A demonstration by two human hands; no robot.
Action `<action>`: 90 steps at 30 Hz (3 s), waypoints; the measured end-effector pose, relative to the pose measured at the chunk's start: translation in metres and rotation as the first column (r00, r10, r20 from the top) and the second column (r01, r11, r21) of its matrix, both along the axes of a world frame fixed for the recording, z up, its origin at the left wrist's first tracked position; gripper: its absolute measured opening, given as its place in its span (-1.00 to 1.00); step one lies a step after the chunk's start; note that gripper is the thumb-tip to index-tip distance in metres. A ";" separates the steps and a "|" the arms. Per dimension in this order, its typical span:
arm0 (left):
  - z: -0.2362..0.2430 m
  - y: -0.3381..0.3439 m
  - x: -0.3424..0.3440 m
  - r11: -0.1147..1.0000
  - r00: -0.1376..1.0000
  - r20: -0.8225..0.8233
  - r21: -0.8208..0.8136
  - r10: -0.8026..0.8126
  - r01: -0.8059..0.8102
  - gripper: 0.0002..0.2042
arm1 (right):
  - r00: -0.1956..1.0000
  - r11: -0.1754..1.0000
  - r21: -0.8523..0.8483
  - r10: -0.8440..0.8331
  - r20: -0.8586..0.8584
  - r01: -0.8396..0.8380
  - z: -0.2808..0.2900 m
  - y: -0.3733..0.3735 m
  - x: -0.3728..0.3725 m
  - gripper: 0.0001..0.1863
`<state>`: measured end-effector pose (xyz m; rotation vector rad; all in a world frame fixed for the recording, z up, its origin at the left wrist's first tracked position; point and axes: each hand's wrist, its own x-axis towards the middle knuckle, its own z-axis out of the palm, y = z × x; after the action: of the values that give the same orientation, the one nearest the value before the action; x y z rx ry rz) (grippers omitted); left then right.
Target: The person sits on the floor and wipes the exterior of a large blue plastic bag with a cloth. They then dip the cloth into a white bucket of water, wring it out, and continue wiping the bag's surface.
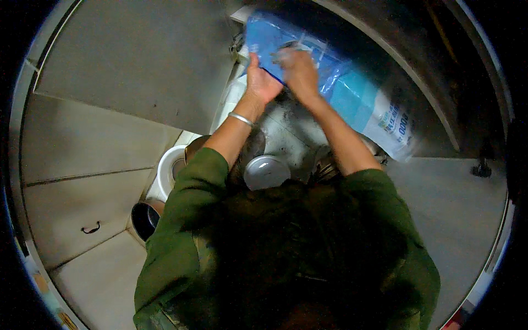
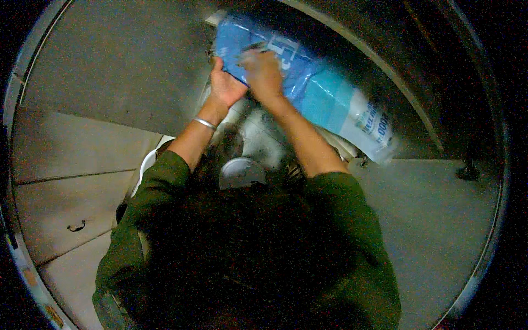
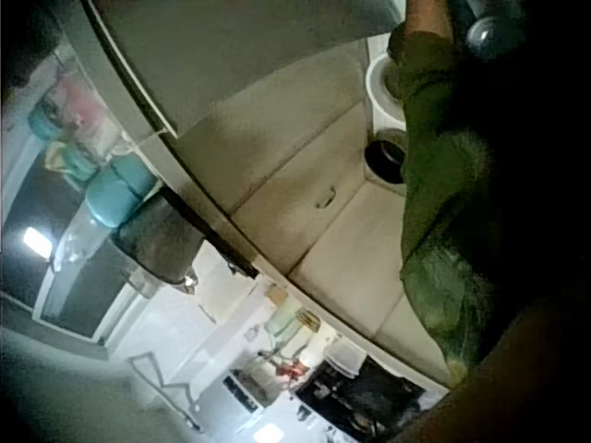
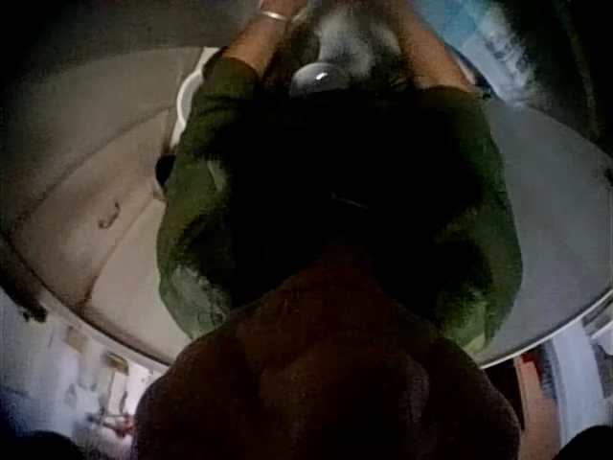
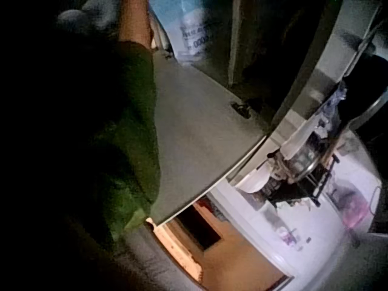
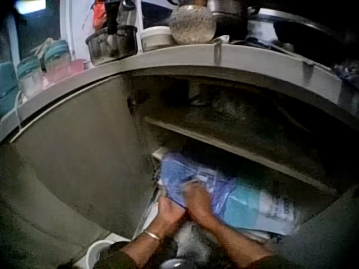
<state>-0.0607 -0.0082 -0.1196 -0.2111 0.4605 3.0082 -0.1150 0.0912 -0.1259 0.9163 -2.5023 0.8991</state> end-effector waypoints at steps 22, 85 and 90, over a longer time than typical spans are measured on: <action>-0.001 0.007 0.016 0.999 0.996 0.077 0.017 0.036 -0.037 -0.47 | 0.981 0.995 -0.018 0.097 0.169 -0.096 0.027 -0.016 0.041 -0.63; -0.001 0.002 0.031 0.986 0.979 0.181 -0.148 0.098 -0.071 -0.57 | 0.864 0.981 -0.023 0.180 0.471 -0.192 0.041 0.045 0.007 -0.37; -0.018 -0.017 0.022 0.870 0.872 0.112 -0.203 0.476 -0.449 -0.70 | 0.881 0.944 -0.273 -0.036 0.472 0.185 0.037 0.066 -0.032 -0.52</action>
<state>-0.0384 -0.0256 -0.1377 -0.6611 0.7500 3.3716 -0.1474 0.1576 -0.0890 0.4865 -2.6350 1.5727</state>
